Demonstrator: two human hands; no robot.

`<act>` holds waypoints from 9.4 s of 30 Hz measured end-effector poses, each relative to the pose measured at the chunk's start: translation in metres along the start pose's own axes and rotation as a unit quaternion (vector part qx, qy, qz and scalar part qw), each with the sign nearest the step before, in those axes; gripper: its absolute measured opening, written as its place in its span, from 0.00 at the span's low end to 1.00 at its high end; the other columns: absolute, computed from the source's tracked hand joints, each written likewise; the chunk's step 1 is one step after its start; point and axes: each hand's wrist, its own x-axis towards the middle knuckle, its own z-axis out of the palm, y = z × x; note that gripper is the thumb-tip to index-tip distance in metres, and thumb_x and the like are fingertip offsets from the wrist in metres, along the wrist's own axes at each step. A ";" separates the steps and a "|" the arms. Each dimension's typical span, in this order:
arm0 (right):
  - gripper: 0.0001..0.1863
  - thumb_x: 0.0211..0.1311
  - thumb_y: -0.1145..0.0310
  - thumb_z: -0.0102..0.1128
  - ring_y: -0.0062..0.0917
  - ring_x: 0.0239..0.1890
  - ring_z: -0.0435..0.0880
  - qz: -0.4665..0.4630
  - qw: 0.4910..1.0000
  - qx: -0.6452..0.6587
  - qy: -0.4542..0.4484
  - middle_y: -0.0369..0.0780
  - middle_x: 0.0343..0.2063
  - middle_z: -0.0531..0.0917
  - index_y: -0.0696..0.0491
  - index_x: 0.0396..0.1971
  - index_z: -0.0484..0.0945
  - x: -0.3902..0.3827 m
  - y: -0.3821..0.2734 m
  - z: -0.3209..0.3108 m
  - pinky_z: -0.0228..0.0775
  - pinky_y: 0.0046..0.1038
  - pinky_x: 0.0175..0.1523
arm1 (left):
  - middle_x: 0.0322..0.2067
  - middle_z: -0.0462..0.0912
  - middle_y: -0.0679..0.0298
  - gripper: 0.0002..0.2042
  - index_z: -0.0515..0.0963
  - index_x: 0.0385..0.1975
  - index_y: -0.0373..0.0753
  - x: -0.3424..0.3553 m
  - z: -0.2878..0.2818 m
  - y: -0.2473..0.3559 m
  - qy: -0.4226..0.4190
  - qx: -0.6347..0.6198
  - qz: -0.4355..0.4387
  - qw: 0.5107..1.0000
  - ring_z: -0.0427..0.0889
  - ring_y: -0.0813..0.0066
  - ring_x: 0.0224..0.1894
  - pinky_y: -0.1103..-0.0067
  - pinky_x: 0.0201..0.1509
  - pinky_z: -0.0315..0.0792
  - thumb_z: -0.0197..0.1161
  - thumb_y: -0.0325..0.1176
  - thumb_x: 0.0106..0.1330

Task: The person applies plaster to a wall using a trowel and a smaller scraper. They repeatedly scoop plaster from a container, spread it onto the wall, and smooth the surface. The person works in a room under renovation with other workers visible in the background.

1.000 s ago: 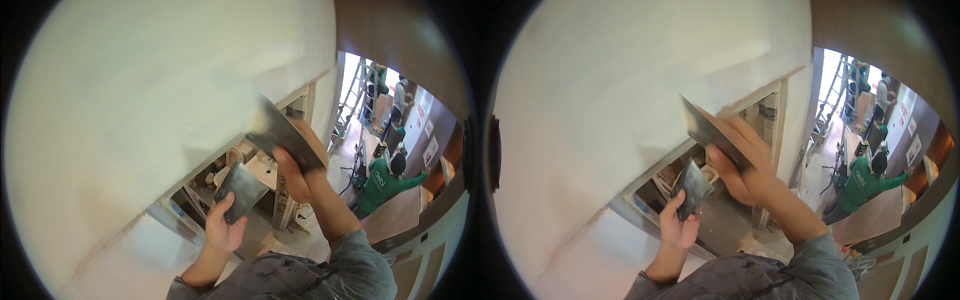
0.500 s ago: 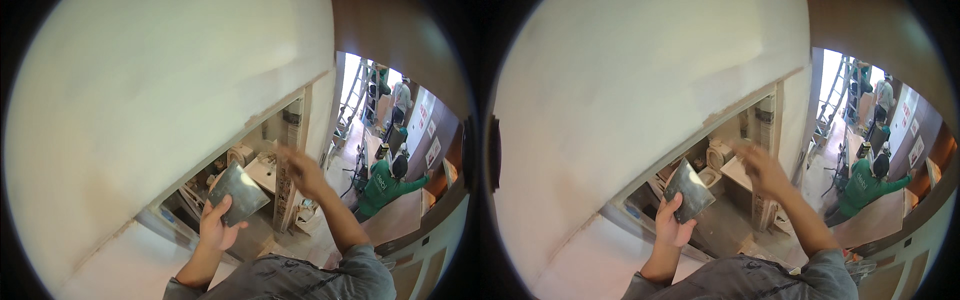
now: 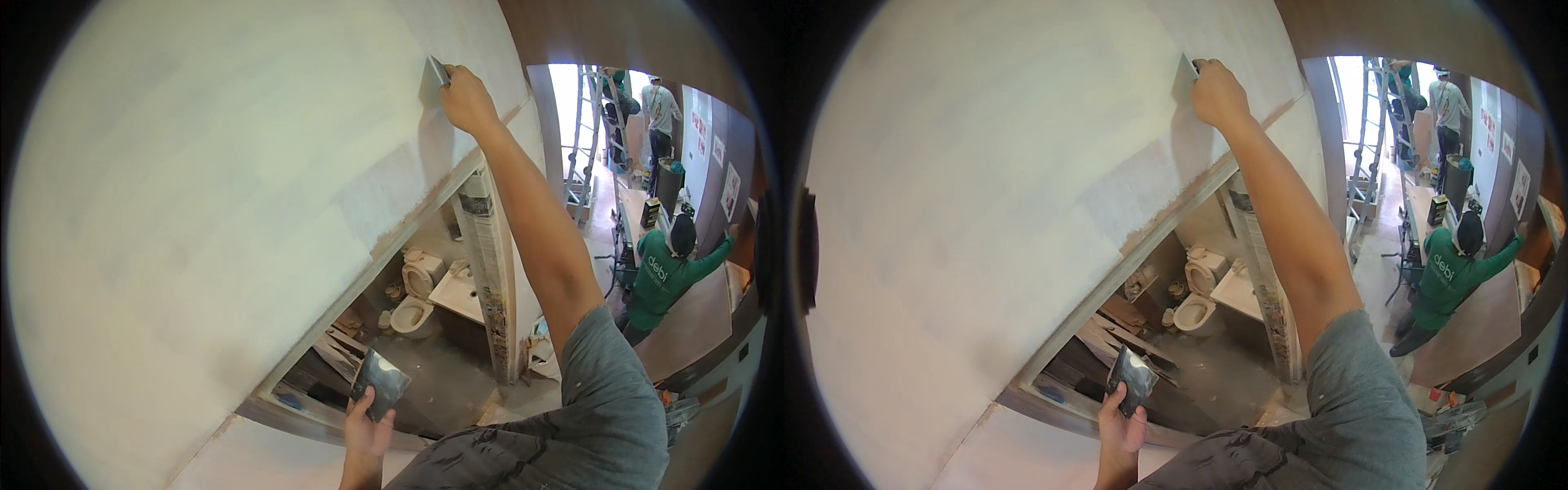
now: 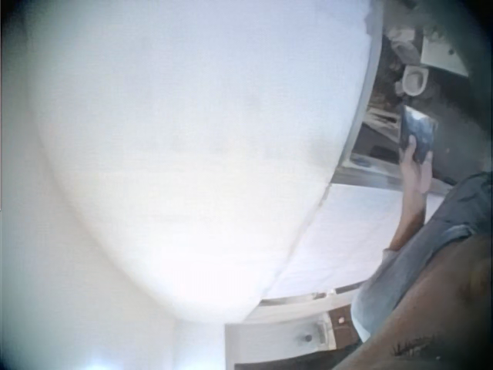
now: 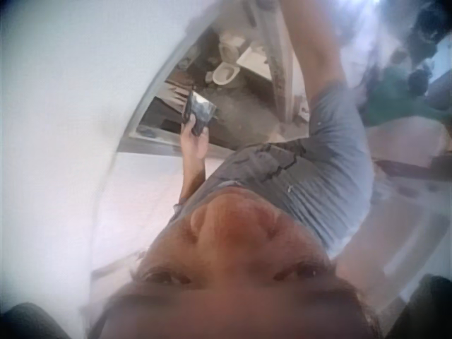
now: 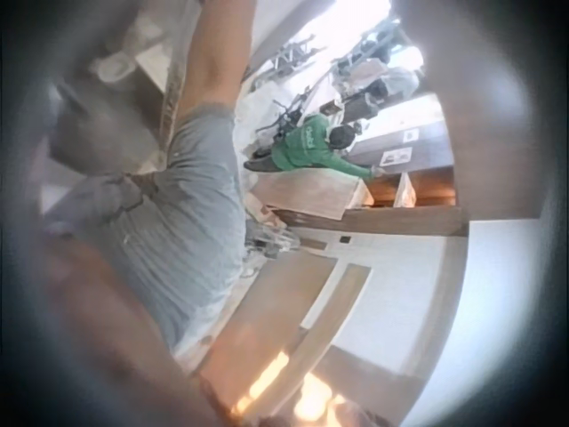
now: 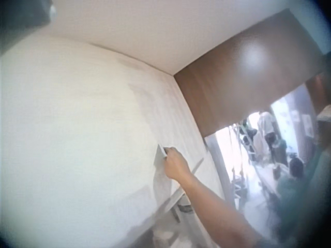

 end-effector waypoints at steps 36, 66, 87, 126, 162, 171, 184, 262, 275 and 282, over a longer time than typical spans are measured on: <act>0.27 0.61 0.78 0.49 0.45 0.55 0.78 -0.159 0.971 0.164 -0.076 0.55 0.52 0.77 0.67 0.62 0.69 -0.182 -0.167 -0.036 0.75 0.41 0.57 | 0.43 0.87 0.67 0.14 0.78 0.53 0.44 -0.003 -0.028 0.002 0.054 -0.012 -0.032 0.998 0.87 0.75 0.42 0.80 0.31 0.81 0.62 0.29 0.69; 0.37 0.51 0.78 0.59 0.44 0.53 0.73 -0.181 0.950 0.187 -0.171 0.53 0.51 0.72 0.69 0.65 0.63 -0.222 -0.203 -0.027 0.76 0.38 0.55 | 0.41 0.87 0.67 0.11 0.78 0.49 0.42 0.011 -0.004 0.012 0.049 0.011 0.038 0.998 0.86 0.77 0.39 0.80 0.31 0.77 0.63 0.32 0.69; 0.25 0.65 0.73 0.59 0.35 0.52 0.81 0.137 0.894 0.317 -0.286 0.46 0.53 0.80 0.56 0.63 0.72 -0.357 -0.039 -0.071 0.74 0.32 0.52 | 0.48 0.83 0.55 0.21 0.67 0.63 0.35 -0.001 0.073 0.032 -0.164 0.056 0.072 0.982 0.88 0.65 0.43 0.75 0.38 0.87 0.60 0.28 0.72; 0.25 0.60 0.72 0.53 0.47 0.53 0.80 0.007 0.998 0.058 -0.013 0.54 0.53 0.79 0.66 0.57 0.75 -0.066 0.024 0.014 0.71 0.38 0.60 | 0.61 0.73 0.52 0.23 0.64 0.70 0.31 0.039 -0.035 -0.034 -0.043 0.525 0.248 0.813 0.80 0.69 0.54 0.75 0.59 0.77 0.54 0.25 0.75; 0.35 0.56 0.83 0.60 0.46 0.54 0.80 -0.225 0.875 0.390 -0.177 0.51 0.57 0.78 0.52 0.68 0.69 -0.321 -0.103 -0.064 0.75 0.37 0.56 | 0.45 0.85 0.52 0.18 0.70 0.62 0.33 -0.005 0.072 0.037 -0.160 -0.094 -0.007 0.983 0.87 0.68 0.41 0.86 0.19 0.79 0.55 0.33 0.76; 0.19 0.66 0.68 0.61 0.31 0.36 0.84 0.369 0.736 0.459 -0.333 0.43 0.46 0.82 0.56 0.55 0.74 -0.353 -0.055 -0.084 0.76 0.29 0.39 | 0.59 0.77 0.48 0.27 0.70 0.64 0.42 0.023 0.036 0.023 -0.256 0.352 0.388 0.812 0.81 0.54 0.59 0.67 0.53 0.83 0.59 0.16 0.64; 0.19 0.66 0.68 0.59 0.30 0.33 0.82 0.332 0.766 0.503 -0.225 0.43 0.38 0.83 0.61 0.53 0.73 -0.294 -0.048 -0.085 0.73 0.31 0.37 | 0.65 0.74 0.56 0.37 0.76 0.63 0.48 0.052 -0.002 0.014 -0.185 0.707 0.419 0.540 0.72 0.53 0.68 0.63 0.67 0.74 0.55 0.08 0.50; 0.21 0.67 0.67 0.57 0.31 0.43 0.84 0.219 0.845 0.438 -0.215 0.47 0.42 0.84 0.64 0.54 0.73 -0.246 0.004 -0.046 0.75 0.34 0.48 | 0.63 0.76 0.50 0.30 0.75 0.63 0.40 0.066 0.000 0.010 -0.115 0.678 0.361 0.630 0.72 0.52 0.68 0.67 0.71 0.68 0.49 0.08 0.61; 0.23 0.60 0.71 0.52 0.52 0.51 0.81 0.028 0.994 0.102 -0.012 0.58 0.48 0.82 0.65 0.54 0.76 -0.084 0.043 0.006 0.71 0.41 0.59 | 0.61 0.78 0.50 0.20 0.73 0.63 0.34 0.052 -0.015 -0.024 -0.071 0.653 0.274 0.702 0.77 0.56 0.65 0.69 0.68 0.69 0.48 0.18 0.74; 0.26 0.58 0.72 0.53 0.47 0.55 0.80 0.065 0.991 0.111 -0.028 0.50 0.56 0.78 0.58 0.58 0.77 -0.100 0.016 0.004 0.70 0.37 0.62 | 0.61 0.78 0.50 0.19 0.73 0.63 0.32 0.056 -0.025 -0.020 -0.080 0.662 0.279 0.691 0.78 0.58 0.63 0.72 0.62 0.73 0.49 0.19 0.74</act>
